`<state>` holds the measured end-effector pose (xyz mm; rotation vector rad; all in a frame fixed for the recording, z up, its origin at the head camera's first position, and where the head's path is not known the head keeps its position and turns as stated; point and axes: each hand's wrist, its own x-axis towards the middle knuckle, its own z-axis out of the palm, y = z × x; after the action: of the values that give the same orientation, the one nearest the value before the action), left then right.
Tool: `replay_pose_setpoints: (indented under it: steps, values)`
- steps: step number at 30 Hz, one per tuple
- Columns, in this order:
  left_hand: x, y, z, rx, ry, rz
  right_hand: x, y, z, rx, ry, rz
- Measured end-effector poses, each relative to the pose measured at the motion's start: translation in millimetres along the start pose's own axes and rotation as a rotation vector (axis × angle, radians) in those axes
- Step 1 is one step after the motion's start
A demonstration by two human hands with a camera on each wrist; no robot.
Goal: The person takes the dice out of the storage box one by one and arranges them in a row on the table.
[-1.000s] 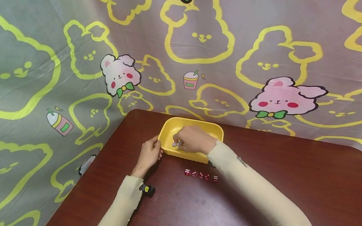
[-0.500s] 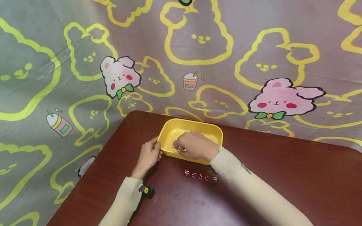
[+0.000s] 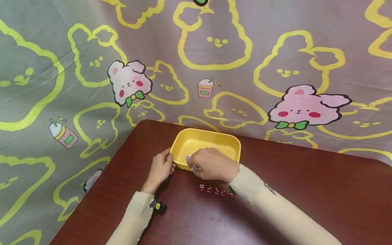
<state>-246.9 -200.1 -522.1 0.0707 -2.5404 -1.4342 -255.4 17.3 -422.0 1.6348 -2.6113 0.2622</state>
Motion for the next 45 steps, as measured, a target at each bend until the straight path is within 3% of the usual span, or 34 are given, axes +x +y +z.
replay_pose_setpoints:
  steps: [14, 24, 35, 45]
  values:
    - [1.0, -1.3, 1.0, 0.010, 0.004, -0.003, -12, -8, 19, -0.005, -0.060, -0.021]
    - [0.4, -0.3, 0.0, 0.008, -0.006, 0.002, -16, -13, 29, -0.042, -0.047, -0.088]
    - [0.1, 1.0, -0.8, -0.007, -0.013, -0.018, -20, -19, 40, -0.035, -0.103, -0.076]
    - [-0.2, 0.9, -0.4, -0.003, -0.009, -0.015, -23, -22, 57, -0.037, -0.082, -0.103]
